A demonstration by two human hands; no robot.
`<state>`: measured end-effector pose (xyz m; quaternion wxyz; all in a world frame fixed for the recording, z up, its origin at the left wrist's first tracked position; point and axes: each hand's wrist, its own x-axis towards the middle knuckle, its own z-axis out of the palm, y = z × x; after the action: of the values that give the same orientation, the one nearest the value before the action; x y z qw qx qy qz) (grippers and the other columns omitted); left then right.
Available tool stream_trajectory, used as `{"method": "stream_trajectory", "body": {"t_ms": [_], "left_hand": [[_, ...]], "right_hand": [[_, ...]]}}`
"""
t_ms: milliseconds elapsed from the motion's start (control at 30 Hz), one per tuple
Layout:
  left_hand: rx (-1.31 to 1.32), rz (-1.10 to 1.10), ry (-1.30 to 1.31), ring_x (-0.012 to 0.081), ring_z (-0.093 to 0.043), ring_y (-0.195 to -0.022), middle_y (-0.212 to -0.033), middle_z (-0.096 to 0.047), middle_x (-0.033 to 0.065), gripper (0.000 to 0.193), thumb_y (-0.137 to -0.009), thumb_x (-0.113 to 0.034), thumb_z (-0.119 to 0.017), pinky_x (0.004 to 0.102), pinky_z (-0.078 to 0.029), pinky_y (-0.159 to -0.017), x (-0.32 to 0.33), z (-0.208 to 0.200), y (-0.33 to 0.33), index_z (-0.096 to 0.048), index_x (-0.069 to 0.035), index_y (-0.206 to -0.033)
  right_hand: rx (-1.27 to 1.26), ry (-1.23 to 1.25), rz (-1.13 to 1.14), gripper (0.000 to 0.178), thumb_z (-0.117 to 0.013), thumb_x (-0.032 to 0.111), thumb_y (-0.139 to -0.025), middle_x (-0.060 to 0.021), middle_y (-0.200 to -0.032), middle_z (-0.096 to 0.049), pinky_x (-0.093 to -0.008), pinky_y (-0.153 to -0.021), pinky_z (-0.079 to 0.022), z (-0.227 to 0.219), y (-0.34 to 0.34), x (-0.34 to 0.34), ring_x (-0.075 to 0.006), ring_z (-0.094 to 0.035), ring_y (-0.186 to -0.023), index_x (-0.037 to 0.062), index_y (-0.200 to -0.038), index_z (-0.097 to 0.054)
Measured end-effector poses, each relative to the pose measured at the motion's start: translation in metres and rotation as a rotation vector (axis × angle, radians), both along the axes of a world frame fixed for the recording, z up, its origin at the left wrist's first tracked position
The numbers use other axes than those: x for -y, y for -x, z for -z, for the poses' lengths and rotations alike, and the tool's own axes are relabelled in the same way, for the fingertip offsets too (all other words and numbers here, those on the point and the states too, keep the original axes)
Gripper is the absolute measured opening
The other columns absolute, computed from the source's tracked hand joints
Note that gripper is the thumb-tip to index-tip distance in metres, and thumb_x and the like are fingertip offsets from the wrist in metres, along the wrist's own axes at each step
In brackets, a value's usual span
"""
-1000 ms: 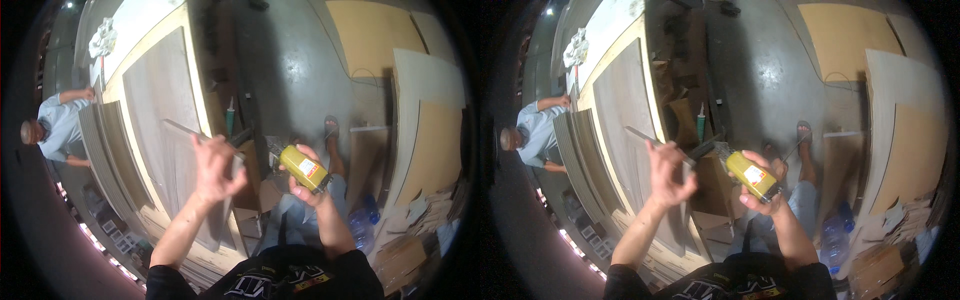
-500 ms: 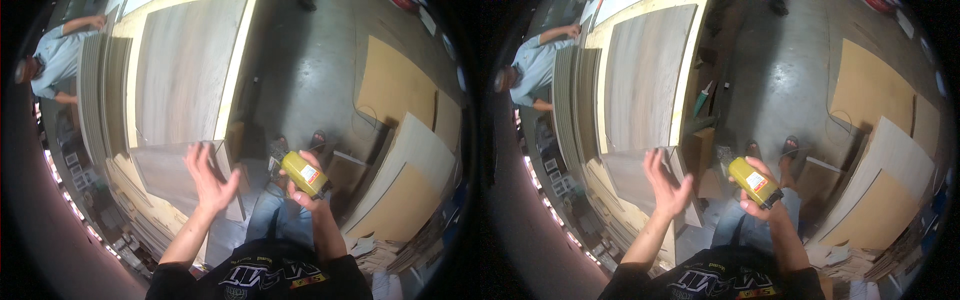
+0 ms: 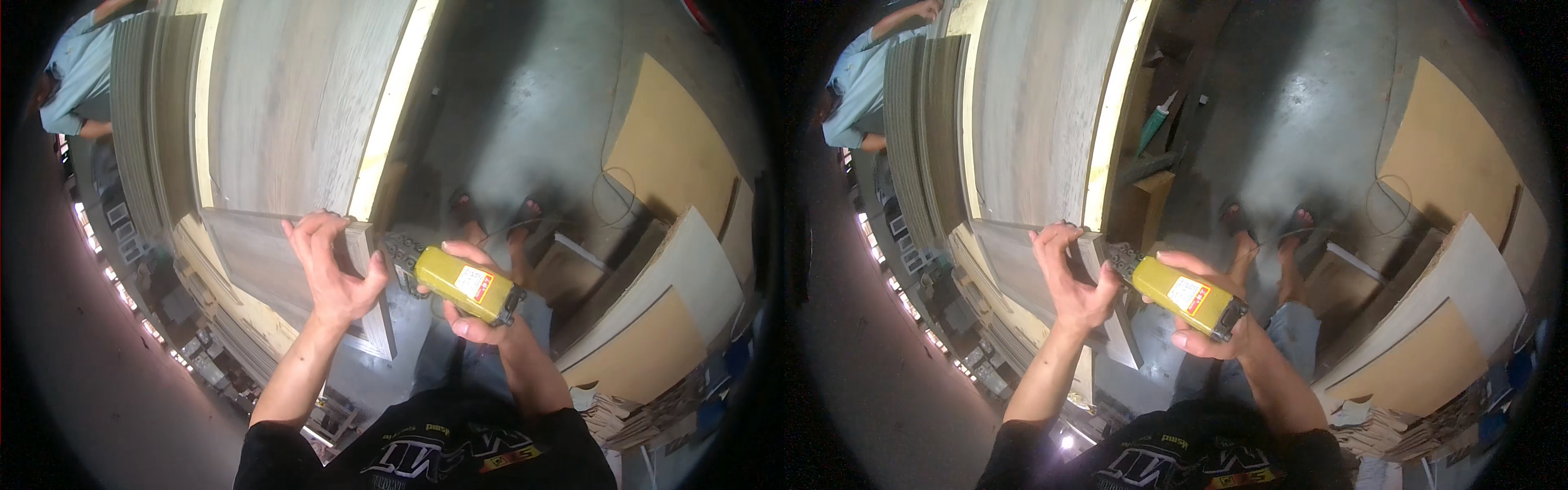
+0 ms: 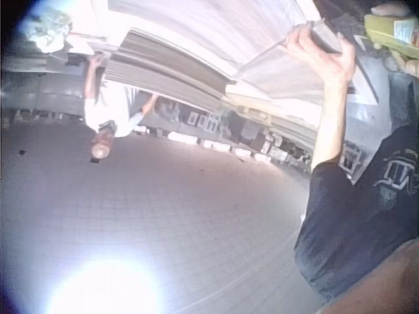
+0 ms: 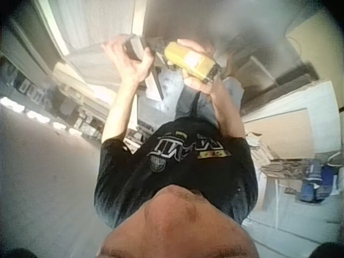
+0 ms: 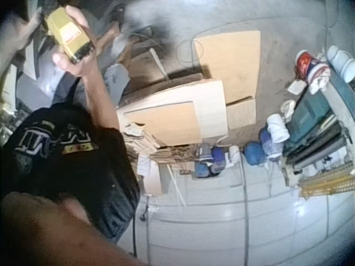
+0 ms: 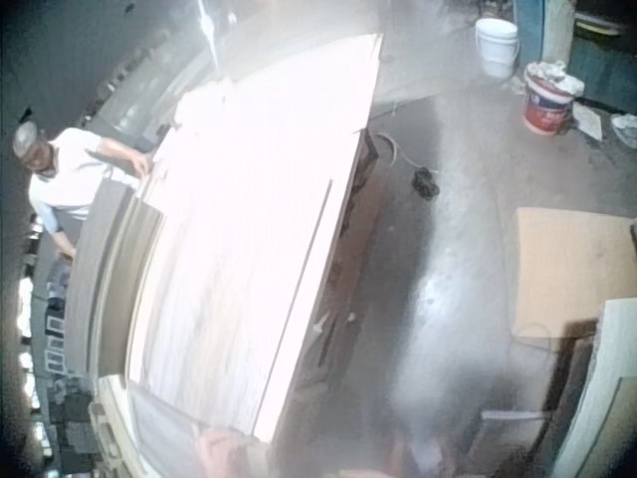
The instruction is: The person applies adhesive to wooden frame pieces with a pad, aligns the pieces along the edges of a wooden panel, and secures them to the panel using a nail gun.
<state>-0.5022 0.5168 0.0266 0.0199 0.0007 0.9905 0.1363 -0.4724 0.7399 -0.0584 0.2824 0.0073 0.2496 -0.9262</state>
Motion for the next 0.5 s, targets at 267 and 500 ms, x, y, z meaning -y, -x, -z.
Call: {"method": "stream_trajectory", "body": {"t_ms": [267, 500], "left_hand": [[-0.066, 0.055, 0.008, 0.0405, -0.052, -0.123, -0.117, -0.054, 0.0182, 0.059, -0.070, -0.031, -0.075, 0.0646, -0.017, -0.119, 0.001, 0.002, 0.003, -0.056, -0.003, -0.119], [-0.068, 0.066, 0.009, 0.0404, -0.052, -0.122, -0.116, -0.054, 0.0185, 0.059, -0.070, -0.031, -0.074, 0.0643, -0.017, -0.118, 0.004, 0.005, 0.002, -0.056, -0.002, -0.118]], "right_hand": [[0.013, 0.031, -0.019, 0.085, -0.072, 0.010, -0.075, -0.0158, -0.126, -0.067, -0.0253, -0.077, -0.052, 0.006, 0.000, 0.006, -0.0117, -0.065, -0.085, -0.0045, -0.151, -0.038], [-0.066, 0.047, -0.010, 0.083, -0.072, 0.009, -0.075, -0.0203, -0.131, -0.063, -0.0334, -0.101, -0.052, 0.009, 0.008, 0.004, -0.0247, -0.066, -0.116, -0.0055, -0.150, -0.038]]}}
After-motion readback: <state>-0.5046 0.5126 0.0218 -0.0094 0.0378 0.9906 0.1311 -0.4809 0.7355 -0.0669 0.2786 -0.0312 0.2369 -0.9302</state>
